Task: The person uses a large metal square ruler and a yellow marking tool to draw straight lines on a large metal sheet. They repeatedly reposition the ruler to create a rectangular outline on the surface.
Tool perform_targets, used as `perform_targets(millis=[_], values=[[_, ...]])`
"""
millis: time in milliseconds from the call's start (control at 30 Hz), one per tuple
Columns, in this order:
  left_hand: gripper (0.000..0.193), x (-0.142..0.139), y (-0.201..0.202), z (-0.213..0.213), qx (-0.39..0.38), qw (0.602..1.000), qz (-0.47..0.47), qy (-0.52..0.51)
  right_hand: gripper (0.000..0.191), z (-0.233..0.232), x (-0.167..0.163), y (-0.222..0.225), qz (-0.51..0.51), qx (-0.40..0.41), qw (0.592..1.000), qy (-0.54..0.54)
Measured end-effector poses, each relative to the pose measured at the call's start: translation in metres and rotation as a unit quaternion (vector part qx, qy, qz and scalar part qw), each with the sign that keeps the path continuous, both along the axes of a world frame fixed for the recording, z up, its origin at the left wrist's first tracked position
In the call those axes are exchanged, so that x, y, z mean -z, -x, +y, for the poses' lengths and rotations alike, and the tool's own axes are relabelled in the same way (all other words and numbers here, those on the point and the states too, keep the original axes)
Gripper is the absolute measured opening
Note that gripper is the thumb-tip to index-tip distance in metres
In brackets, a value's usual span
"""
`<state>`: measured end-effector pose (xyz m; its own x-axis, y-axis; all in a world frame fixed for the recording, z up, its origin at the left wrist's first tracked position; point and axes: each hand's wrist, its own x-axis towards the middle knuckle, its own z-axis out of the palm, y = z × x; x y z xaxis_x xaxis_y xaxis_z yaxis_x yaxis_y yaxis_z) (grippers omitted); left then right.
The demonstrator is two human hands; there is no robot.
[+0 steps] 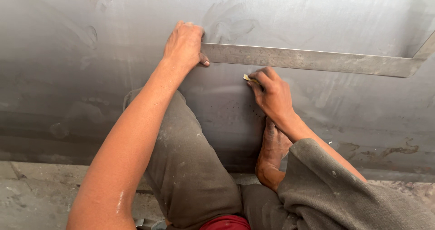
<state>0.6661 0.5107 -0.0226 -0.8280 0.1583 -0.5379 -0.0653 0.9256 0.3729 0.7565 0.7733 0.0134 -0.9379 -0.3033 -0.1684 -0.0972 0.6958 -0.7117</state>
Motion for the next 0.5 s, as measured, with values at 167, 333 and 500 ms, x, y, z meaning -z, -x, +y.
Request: perform_targets(millis=[167,333,500], values=[[0.070,0.001,-0.002,-0.002,-0.008,0.999,0.026,-0.027,0.015,-0.002,0.000,-0.001,0.049,-0.006,0.999,0.019],[0.068,0.002,-0.001,-0.001,0.009,1.000,0.000,0.008,0.016,-0.006,0.009,0.012,0.039,-0.002,0.999,0.011],[0.069,0.004,-0.001,0.001,-0.001,1.000,0.000,0.008,0.014,-0.012,0.011,0.015,0.034,0.008,0.999,0.009]])
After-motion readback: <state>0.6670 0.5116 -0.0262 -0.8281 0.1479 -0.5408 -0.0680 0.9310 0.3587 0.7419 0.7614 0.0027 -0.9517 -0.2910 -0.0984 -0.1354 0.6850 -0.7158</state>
